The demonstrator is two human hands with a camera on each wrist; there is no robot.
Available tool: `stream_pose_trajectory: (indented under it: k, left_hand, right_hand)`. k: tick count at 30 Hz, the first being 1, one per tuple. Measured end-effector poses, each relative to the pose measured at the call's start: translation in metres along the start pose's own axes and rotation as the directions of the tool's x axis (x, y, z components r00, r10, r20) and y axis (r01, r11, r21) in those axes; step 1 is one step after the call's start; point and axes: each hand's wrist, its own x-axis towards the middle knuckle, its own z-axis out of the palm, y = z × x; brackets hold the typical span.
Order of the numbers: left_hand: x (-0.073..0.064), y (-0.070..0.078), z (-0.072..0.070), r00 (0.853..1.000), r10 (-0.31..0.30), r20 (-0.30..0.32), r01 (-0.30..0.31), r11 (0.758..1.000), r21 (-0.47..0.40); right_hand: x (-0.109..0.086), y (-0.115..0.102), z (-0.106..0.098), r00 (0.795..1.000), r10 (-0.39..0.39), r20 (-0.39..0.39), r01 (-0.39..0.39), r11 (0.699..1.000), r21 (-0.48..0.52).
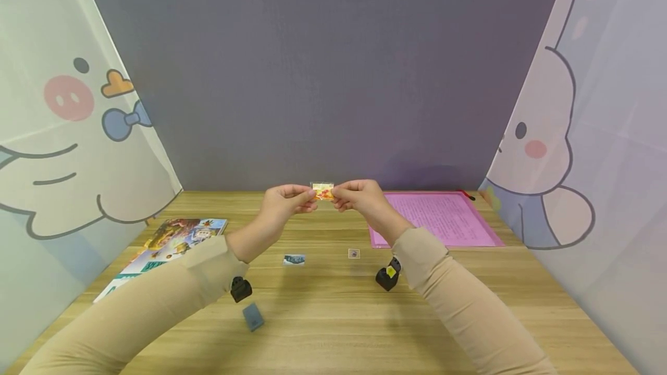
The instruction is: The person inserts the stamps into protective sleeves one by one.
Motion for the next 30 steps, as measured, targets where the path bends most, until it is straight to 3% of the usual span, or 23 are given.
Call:
stream_pose_trajectory:
  k: [13,22,30]
  left_hand:
    - [-0.0010,0.0012,0.0006,1.000,0.018,-0.007,-0.018,1.000,-0.006]
    - [0.0023,0.0003,0.0007,0.999,0.001,-0.038,0.000,0.999,0.035]
    - [0.0064,-0.0015,0.0005,1.000,-0.013,-0.018,0.014,0.999,0.040]
  right_hand:
    - [-0.0007,-0.0009,0.0049,1.000,0.006,-0.023,-0.006,1.000,0.020]
    - [0.0003,0.0029,0.0029,1.000,-0.010,0.003,0.010,0.999,0.048]
    - [0.0001,0.0025,0.0036,1.000,-0.006,-0.013,0.006,0.999,0.043]
